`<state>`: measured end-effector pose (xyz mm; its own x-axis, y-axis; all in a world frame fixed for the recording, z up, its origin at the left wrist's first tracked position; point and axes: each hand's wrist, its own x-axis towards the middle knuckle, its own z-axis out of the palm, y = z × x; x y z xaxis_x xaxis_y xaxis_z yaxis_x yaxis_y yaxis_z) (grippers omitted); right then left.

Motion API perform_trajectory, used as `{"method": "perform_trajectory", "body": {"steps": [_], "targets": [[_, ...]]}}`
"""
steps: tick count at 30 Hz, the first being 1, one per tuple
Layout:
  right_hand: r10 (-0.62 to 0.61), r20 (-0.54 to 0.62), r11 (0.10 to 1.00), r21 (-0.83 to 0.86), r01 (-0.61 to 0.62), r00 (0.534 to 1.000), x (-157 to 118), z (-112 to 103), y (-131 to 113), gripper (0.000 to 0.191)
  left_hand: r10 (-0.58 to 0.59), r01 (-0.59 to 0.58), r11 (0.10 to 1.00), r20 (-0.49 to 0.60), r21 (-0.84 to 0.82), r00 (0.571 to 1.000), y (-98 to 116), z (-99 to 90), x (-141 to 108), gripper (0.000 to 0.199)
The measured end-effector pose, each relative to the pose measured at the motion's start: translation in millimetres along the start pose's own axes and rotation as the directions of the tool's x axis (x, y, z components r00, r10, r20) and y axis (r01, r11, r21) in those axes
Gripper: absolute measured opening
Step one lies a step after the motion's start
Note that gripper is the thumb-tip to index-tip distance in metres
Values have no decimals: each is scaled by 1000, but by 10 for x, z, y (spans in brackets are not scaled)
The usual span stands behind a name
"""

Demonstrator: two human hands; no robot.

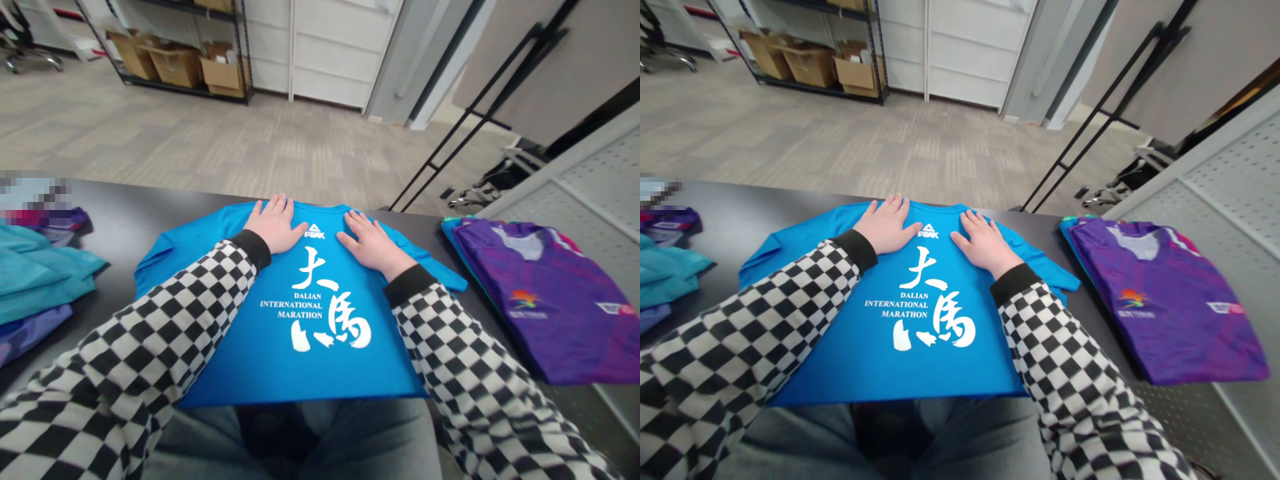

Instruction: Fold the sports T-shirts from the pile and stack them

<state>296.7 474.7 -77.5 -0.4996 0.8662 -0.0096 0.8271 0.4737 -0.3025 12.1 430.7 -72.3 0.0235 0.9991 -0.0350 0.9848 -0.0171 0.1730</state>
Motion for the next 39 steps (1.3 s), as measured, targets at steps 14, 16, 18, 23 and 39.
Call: {"method": "perform_trajectory", "body": {"steps": [14, 16, 18, 23, 39], "targets": [[0, -23, 1000, -22, -1, 1000, 35, 72, 73, 84, 17, -17, 999, 7, -27, 1000, -2, -15, -6, 97], [0, -20, 1000, -25, 0, 1000, 35, 74, 73, 84, 17, -17, 999, 6, -27, 1000, -4, -15, -6, 97], [0, -23, 1000, -20, 0, 1000, 33, 73, 68, 84, 18, -18, 999, 2, -29, 1000, -2, -15, -12, 97], [-3, -61, 1000, -4, 2, 998, 9, 39, 25, 89, 37, -38, 999, -57, -12, 998, 15, -10, -42, 95], [-47, -129, 998, -41, 42, 991, -15, 62, 34, 63, 209, -209, 978, -18, -2, 978, 136, -111, -85, 81]]}}
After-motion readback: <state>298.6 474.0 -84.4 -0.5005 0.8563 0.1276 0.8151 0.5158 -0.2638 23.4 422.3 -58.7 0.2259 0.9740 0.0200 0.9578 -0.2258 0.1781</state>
